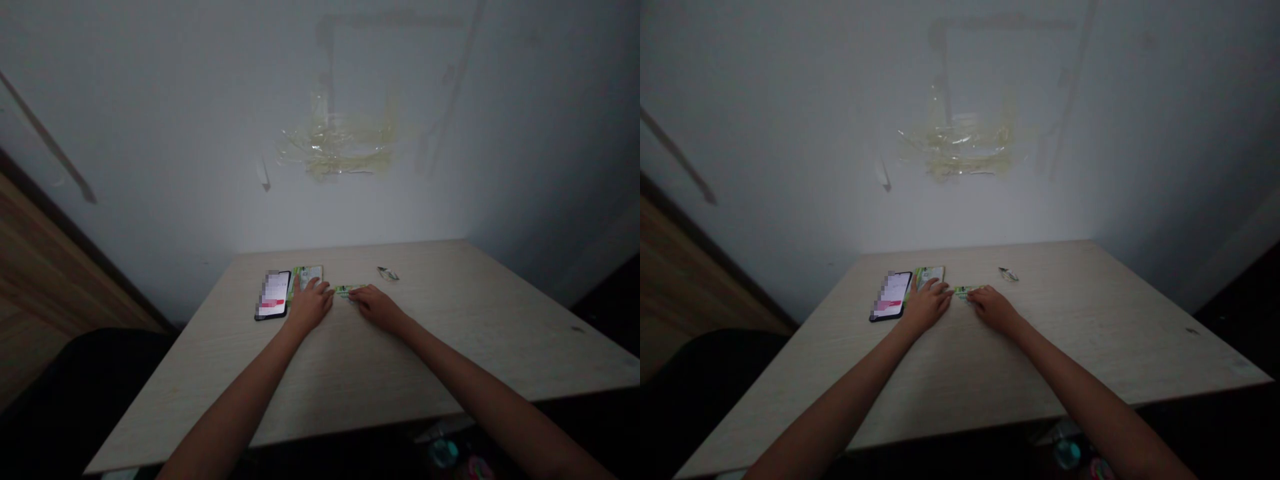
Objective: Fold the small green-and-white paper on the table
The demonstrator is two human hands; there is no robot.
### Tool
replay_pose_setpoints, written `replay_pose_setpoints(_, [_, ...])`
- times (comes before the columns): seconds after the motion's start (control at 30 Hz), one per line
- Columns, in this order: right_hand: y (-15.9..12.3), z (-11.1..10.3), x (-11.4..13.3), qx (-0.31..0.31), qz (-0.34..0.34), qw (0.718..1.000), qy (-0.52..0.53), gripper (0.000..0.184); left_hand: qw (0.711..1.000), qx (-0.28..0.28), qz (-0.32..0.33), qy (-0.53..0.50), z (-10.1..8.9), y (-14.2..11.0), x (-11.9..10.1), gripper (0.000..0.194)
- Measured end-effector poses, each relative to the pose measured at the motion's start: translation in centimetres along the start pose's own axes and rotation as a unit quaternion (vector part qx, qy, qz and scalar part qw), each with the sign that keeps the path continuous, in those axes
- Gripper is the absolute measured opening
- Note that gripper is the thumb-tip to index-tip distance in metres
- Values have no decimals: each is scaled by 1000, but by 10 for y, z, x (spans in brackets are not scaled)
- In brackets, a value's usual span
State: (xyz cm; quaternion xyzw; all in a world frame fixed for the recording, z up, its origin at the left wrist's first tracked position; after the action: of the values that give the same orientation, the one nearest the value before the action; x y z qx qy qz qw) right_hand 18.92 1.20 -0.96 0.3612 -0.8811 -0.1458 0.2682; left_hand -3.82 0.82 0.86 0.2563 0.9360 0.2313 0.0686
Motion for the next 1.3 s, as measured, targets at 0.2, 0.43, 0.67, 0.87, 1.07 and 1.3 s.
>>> replay_pose_setpoints(0.2, [-2,1,-2,-8,2,1000,14,42,1000,-2,8,5,1,-1,-2,28])
replay_pose_setpoints(0.43, [-2,0,-3,-12,11,999,29,41,1000,0,3,-27,8,-2,-5,29])
replay_pose_setpoints(0.67, [-2,2,-5,-13,10,999,27,42,997,26,3,-69,13,-1,-14,28])
replay_pose_setpoints(0.87, [-2,3,-7,-15,8,1000,26,42,997,45,-6,-66,7,-4,-16,27])
replay_pose_setpoints(1.07, [-1,3,-6,-17,14,999,26,43,997,60,-1,-56,3,-7,-19,29])
replay_pose_setpoints(1.3, [0,2,-6,-20,20,999,38,43,996,72,9,-49,5,-9,-22,30])
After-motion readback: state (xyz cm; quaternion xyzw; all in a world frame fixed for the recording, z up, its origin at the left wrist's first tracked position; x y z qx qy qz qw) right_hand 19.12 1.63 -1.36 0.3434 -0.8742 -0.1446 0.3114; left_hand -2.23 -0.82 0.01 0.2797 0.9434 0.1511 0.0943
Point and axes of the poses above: each hand's wrist, its own y-axis towards the middle knuckle, its own z-axis out of the palm, x = y × z, the point moved 1 cm from there along y, towards the middle knuckle
